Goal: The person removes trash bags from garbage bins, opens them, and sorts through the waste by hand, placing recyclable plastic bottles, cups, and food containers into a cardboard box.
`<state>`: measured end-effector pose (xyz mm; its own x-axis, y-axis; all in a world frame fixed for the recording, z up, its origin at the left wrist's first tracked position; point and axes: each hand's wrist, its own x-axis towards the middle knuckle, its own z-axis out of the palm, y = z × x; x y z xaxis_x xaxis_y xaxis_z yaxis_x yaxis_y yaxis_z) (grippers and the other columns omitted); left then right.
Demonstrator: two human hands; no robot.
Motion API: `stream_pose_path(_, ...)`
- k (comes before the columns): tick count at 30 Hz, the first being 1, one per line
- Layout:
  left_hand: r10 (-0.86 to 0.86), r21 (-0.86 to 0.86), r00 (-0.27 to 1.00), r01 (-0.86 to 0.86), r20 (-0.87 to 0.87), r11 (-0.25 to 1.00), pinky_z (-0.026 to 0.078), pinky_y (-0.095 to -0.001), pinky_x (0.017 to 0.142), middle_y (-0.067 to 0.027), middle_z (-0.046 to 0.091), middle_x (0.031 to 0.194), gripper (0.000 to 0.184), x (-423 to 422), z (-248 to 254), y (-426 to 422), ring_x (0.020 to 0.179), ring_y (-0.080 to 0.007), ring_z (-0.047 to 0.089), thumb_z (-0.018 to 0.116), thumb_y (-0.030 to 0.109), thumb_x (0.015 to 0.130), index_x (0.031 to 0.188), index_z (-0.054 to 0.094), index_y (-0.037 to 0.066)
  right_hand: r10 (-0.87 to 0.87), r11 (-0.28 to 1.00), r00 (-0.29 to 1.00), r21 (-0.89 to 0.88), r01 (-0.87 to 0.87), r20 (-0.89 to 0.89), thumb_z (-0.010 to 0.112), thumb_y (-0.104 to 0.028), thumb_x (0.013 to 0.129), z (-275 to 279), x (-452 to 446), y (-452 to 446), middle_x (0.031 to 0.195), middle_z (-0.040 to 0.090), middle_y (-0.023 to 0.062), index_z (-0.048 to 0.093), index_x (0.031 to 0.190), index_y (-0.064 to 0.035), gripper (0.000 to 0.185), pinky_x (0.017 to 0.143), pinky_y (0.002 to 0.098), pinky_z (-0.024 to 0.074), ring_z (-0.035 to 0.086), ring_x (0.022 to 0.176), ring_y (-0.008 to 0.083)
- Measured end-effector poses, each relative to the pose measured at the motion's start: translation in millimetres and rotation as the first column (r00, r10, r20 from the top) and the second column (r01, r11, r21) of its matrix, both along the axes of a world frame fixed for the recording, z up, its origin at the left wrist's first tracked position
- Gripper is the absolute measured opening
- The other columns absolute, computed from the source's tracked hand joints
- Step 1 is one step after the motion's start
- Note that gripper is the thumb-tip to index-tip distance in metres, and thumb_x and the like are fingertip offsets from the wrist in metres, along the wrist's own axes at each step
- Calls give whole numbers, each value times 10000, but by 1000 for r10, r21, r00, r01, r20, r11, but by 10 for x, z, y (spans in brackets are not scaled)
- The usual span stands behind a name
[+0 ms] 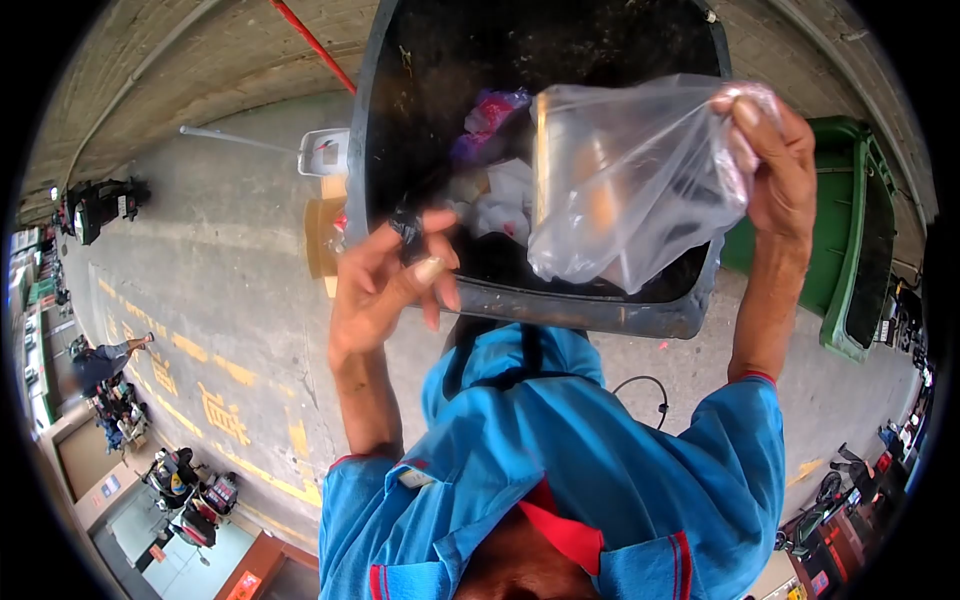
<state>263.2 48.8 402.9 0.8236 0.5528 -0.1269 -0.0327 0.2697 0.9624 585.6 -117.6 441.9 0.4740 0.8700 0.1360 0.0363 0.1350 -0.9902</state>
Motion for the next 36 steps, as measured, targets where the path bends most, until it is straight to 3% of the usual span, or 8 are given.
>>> stream_pose_path(4, -13, 5, 1000, 13, 11, 1000, 480, -224, 407, -143, 600, 891, 417, -21, 18, -2, 629, -187, 648, 562, 58, 893, 1267, 491, -112, -42, 982, 999, 183, 39, 11, 586, -166, 921, 189, 122, -124, 1042, 684, 138, 683, 1035, 4, 226, 756, 193, 484, 619, 820, 75)
stream_pose_path(7, -28, 6, 1000, 28, -3, 1000, 481, -221, 408, -141, 598, 897, 434, -21, 1, -20, 637, -185, 648, 569, 57, 888, 1278, 481, -110, -230, 935, 955, 231, 270, -185, 532, -123, 946, 354, -61, 6, 985, 675, 95, 624, 1137, 48, 273, 676, 187, 506, 638, 753, 91)
stream_pose_path(9, -54, -6, 998, 54, -15, 999, 481, -221, 408, -139, 598, 902, 441, -4, -16, -42, 640, -183, 648, 572, 55, 885, 1283, 476, -109, -116, 977, 992, 174, 124, -54, 539, -134, 945, 252, 181, -20, 1056, 671, 116, 614, 1168, 55, 301, 690, 194, 501, 634, 773, 97)
stream_pose_path(12, -48, -15, 999, 47, -13, 999, 485, -225, 412, -135, 600, 916, 445, 32, -51, -73, 646, -182, 648, 574, 48, 883, 1287, 473, -109, -276, 937, 951, 180, 299, -143, 563, -152, 939, 329, -55, 237, 939, 665, 75, 632, 1138, 45, 288, 615, 202, 497, 613, 691, 95)
stream_pose_path(14, -45, -8, 999, 45, 26, 999, 490, -229, 420, -129, 604, 925, 447, 43, -74, -63, 655, -181, 647, 584, 43, 880, 1287, 476, -105, -145, 959, 983, 227, 168, -113, 610, -145, 904, 423, -94, 307, 840, 666, 41, 650, 1008, 32, 209, 647, 200, 472, 612, 710, 87)
stream_pose_path(25, -24, 104, 996, 33, -84, 994, 487, -233, 451, -109, 616, 920, 447, 23, -79, -85, 673, -172, 640, 632, 59, 864, 1265, 509, -91, 26, 916, 963, 393, 85, -268, 591, -115, 910, 561, 55, 520, 916, 693, 85, 652, 999, 22, 174, 729, 256, 527, 664, 798, 144)
stream_pose_path(31, 1, 114, 989, 17, -151, 993, 509, -247, 497, -109, 625, 952, 487, 54, -34, -41, 741, -171, 646, 671, 32, 831, 1272, 504, -86, 57, 914, 972, 403, 40, -226, 577, -139, 927, 579, -200, 767, 830, 676, 53, 652, 1000, 20, 190, 644, 242, 526, 650, 711, 125)
stream_pose_path(36, 154, 391, 983, -105, -96, 914, 503, -234, 775, -142, 582, 1151, 599, 444, -37, -186, 965, -140, 587, 800, 56, 723, 1214, 482, -78, 75, 986, 926, 164, -14, -371, 552, -179, 954, 479, -499, 942, 700, 599, 24, 629, 1007, 14, 215, 475, 236, 495, 597, 552, 119)
